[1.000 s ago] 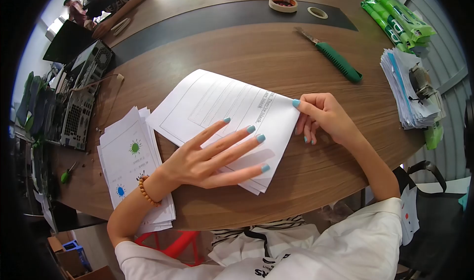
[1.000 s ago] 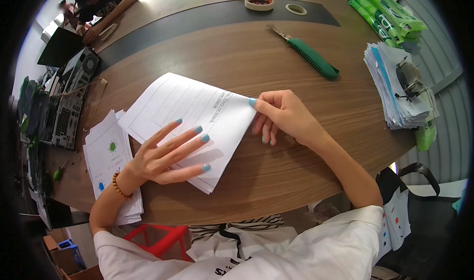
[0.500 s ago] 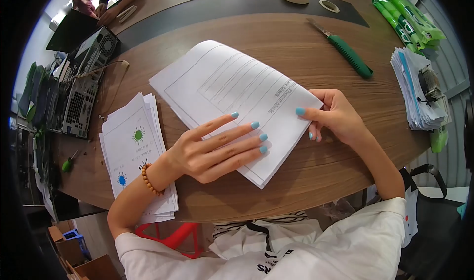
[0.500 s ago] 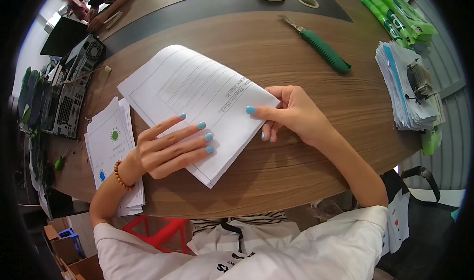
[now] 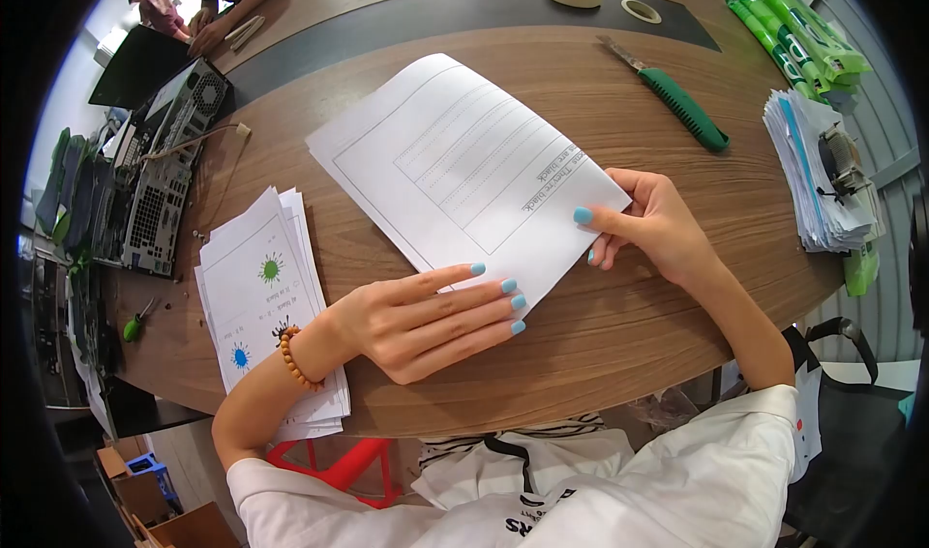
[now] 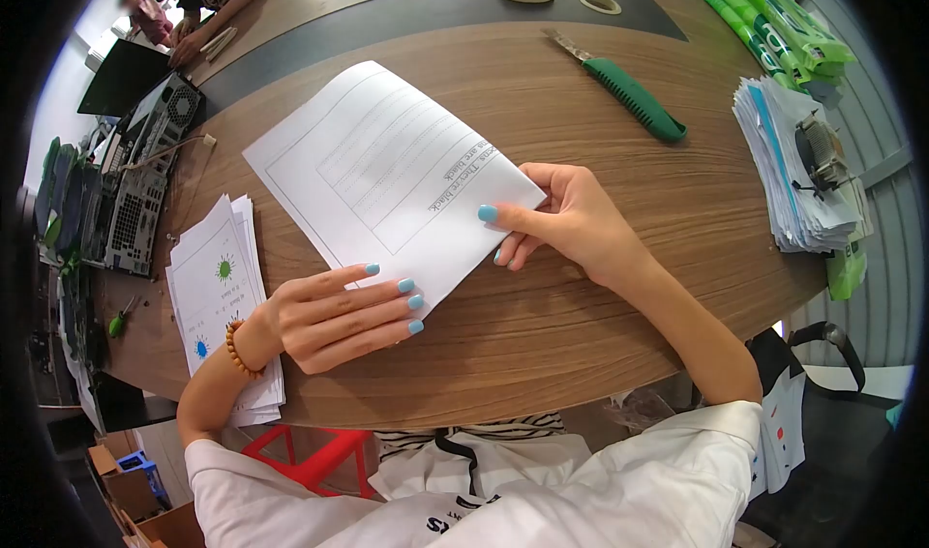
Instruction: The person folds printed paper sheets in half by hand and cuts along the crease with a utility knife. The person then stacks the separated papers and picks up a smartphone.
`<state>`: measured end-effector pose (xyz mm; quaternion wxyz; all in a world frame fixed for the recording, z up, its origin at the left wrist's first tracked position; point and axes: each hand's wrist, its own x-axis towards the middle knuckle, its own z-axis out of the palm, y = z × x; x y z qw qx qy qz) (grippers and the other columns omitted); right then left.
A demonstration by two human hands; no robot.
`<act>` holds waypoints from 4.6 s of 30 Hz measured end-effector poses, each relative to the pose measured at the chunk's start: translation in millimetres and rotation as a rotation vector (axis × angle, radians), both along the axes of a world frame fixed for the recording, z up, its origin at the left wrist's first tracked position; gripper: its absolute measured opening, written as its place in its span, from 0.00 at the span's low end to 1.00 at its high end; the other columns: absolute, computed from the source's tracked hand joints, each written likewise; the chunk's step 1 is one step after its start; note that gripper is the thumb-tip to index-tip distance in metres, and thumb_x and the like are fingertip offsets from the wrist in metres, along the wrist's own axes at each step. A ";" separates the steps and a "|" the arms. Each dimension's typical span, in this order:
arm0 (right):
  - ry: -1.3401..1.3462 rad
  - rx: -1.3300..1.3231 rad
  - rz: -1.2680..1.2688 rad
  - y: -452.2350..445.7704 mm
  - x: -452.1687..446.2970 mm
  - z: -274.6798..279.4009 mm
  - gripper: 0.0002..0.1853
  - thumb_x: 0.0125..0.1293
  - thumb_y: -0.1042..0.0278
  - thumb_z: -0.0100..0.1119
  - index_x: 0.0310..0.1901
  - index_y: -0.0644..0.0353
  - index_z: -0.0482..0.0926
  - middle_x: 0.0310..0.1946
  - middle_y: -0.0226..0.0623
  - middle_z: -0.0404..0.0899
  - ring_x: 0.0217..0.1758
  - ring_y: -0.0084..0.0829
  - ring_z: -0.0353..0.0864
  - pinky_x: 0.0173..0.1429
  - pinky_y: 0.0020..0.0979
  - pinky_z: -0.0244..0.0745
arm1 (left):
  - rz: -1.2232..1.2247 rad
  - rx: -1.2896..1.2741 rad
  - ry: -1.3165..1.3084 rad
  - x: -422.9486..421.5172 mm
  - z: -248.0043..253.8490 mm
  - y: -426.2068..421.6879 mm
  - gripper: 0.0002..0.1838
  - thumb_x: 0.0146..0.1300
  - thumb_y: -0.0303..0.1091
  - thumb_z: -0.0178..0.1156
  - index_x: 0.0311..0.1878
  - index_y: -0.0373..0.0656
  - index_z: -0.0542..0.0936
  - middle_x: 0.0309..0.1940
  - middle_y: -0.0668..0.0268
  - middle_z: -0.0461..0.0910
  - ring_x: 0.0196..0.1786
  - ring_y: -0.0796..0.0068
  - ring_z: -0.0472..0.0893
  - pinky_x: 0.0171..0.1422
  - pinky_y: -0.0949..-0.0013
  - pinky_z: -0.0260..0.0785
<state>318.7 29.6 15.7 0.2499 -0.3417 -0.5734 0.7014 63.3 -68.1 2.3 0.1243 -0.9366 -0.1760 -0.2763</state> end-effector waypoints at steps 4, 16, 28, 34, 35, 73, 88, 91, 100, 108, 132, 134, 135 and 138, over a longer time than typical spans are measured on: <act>-0.070 0.015 0.004 2.4 3.0 0.8 0.16 0.64 0.62 0.58 0.43 0.70 0.76 0.29 0.38 0.79 0.24 0.23 0.80 0.24 0.19 0.75 | -0.046 -0.004 0.020 -2.8 5.0 -0.7 0.10 0.58 0.31 0.58 0.42 0.40 0.82 0.40 0.62 0.83 0.47 0.71 0.82 0.56 0.67 0.74; -0.211 0.170 -0.051 7.9 3.6 0.8 0.12 0.67 0.65 0.52 0.35 0.67 0.75 0.20 0.31 0.76 0.15 0.16 0.70 0.14 0.18 0.63 | -0.096 0.038 -0.021 -3.8 -2.5 1.3 0.10 0.60 0.29 0.57 0.41 0.34 0.81 0.39 0.56 0.83 0.43 0.68 0.83 0.48 0.68 0.78; -0.749 1.182 -0.173 2.8 1.0 -10.4 0.14 0.63 0.66 0.56 0.47 0.63 0.72 0.35 0.45 0.77 0.36 0.38 0.78 0.39 0.34 0.72 | -0.083 -0.026 0.107 -3.1 -12.2 6.3 0.10 0.57 0.26 0.55 0.39 0.31 0.79 0.40 0.54 0.81 0.42 0.65 0.83 0.45 0.69 0.80; -0.712 1.439 0.131 1.5 -4.3 -17.6 0.30 0.65 0.59 0.50 0.66 0.62 0.58 0.68 0.43 0.56 0.72 0.39 0.52 0.73 0.47 0.42 | -0.084 -0.046 0.098 -3.7 -12.3 5.8 0.10 0.56 0.25 0.55 0.39 0.31 0.79 0.41 0.54 0.81 0.43 0.66 0.83 0.46 0.70 0.80; -0.886 1.414 0.231 1.5 -3.8 -23.1 0.32 0.66 0.55 0.48 0.67 0.63 0.55 0.70 0.41 0.52 0.74 0.39 0.47 0.74 0.50 0.33 | -0.077 -0.045 0.107 -3.8 -11.8 5.5 0.09 0.56 0.25 0.55 0.39 0.31 0.79 0.41 0.54 0.81 0.43 0.66 0.83 0.46 0.70 0.80; -0.446 1.330 0.059 43.1 26.9 -12.6 0.28 0.53 0.84 0.56 0.58 0.56 0.72 0.52 0.38 0.70 0.52 0.39 0.75 0.51 0.34 0.75 | 0.666 -0.193 -0.188 -43.3 -11.3 36.9 0.07 0.56 0.23 0.60 0.39 0.39 0.79 0.36 0.59 0.83 0.31 0.65 0.83 0.31 0.71 0.76; -0.492 1.363 -0.079 37.3 18.3 -19.9 0.25 0.53 0.79 0.61 0.56 0.56 0.74 0.44 0.39 0.74 0.45 0.37 0.76 0.47 0.32 0.74 | 0.341 -0.094 -0.019 -30.3 -8.8 31.4 0.06 0.54 0.21 0.58 0.37 0.35 0.79 0.35 0.59 0.83 0.38 0.67 0.84 0.41 0.71 0.80; -0.530 1.356 -0.136 36.4 16.3 -19.3 0.23 0.53 0.75 0.64 0.53 0.55 0.77 0.41 0.38 0.75 0.42 0.35 0.76 0.44 0.30 0.74 | 0.315 -0.076 -0.017 -26.3 -6.4 29.4 0.07 0.51 0.19 0.60 0.35 0.34 0.78 0.34 0.58 0.83 0.36 0.66 0.84 0.39 0.70 0.80; -0.578 1.316 -0.163 45.7 25.7 -19.7 0.21 0.54 0.74 0.63 0.53 0.54 0.78 0.40 0.37 0.75 0.42 0.33 0.76 0.45 0.32 0.73 | 0.298 -0.060 0.028 -27.1 -6.8 29.0 0.08 0.52 0.19 0.59 0.38 0.33 0.78 0.35 0.57 0.83 0.38 0.66 0.84 0.40 0.69 0.80; -0.587 1.365 -0.183 62.8 38.2 -22.6 0.20 0.56 0.68 0.63 0.53 0.48 0.78 0.39 0.35 0.76 0.42 0.33 0.75 0.43 0.31 0.74 | 0.311 -0.068 0.056 -31.6 -8.9 29.5 0.09 0.55 0.24 0.57 0.40 0.35 0.78 0.38 0.59 0.83 0.42 0.69 0.83 0.44 0.72 0.80; -0.517 1.031 0.198 60.9 65.1 21.1 0.21 0.48 0.72 0.66 0.47 0.54 0.81 0.36 0.37 0.79 0.38 0.33 0.78 0.43 0.31 0.74 | 0.360 -0.666 -0.012 -21.6 26.4 32.7 0.06 0.52 0.34 0.57 0.27 0.41 0.76 0.39 0.61 0.82 0.45 0.63 0.80 0.59 0.56 0.67; -0.514 1.033 0.201 59.6 64.8 21.4 0.21 0.48 0.72 0.66 0.47 0.55 0.81 0.36 0.37 0.79 0.38 0.34 0.78 0.43 0.31 0.74 | 0.523 -0.883 -0.169 -14.1 24.4 41.1 0.12 0.60 0.40 0.56 0.34 0.40 0.76 0.30 0.58 0.81 0.37 0.62 0.80 0.57 0.54 0.62; -0.511 1.022 0.216 59.2 62.7 21.4 0.21 0.48 0.72 0.66 0.48 0.55 0.81 0.35 0.37 0.79 0.38 0.34 0.78 0.43 0.31 0.74 | 0.533 -0.878 -0.176 -2.3 27.7 48.7 0.12 0.60 0.40 0.56 0.34 0.40 0.76 0.30 0.58 0.81 0.37 0.62 0.80 0.57 0.54 0.62; -0.488 1.047 0.233 56.7 59.8 20.1 0.20 0.48 0.70 0.66 0.48 0.54 0.81 0.36 0.38 0.78 0.38 0.34 0.78 0.44 0.31 0.74 | 0.899 -0.865 -0.110 22.3 24.0 67.5 0.20 0.61 0.44 0.57 0.45 0.35 0.73 0.36 0.53 0.79 0.43 0.61 0.78 0.61 0.56 0.58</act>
